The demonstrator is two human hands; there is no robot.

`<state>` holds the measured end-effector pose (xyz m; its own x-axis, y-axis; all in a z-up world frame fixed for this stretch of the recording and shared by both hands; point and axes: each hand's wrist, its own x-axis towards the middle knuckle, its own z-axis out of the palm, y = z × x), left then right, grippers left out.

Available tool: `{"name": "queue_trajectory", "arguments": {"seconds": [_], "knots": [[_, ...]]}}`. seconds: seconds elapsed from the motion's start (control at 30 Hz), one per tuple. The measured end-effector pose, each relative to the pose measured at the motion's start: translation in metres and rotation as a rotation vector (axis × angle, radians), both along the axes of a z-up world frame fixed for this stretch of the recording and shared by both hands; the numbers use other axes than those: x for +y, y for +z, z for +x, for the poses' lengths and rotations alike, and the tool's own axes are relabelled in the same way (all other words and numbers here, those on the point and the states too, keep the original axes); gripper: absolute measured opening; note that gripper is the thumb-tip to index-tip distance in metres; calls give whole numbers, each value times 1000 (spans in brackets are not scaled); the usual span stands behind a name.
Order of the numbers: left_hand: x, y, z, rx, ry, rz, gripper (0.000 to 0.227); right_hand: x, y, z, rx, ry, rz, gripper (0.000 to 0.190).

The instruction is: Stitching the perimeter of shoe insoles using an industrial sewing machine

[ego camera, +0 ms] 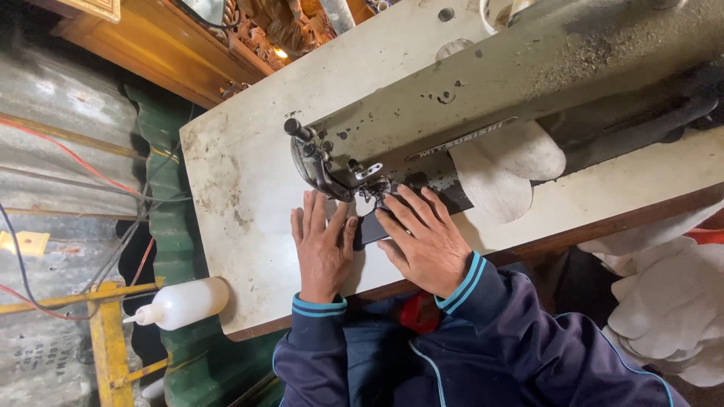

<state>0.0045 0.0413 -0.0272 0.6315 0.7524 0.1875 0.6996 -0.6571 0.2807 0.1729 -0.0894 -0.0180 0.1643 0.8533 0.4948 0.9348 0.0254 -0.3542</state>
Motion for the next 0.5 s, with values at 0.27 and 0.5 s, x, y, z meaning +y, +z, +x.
{"name": "queue_trajectory", "arguments": {"seconds": [0.27, 0.5], "knots": [[-14, 4, 1, -13, 18, 24, 41, -1, 1, 0, -15, -5, 8, 43], [-27, 11, 1, -11, 18, 126, 41, 0, 1, 0, -15, -3, 9, 42]]}}
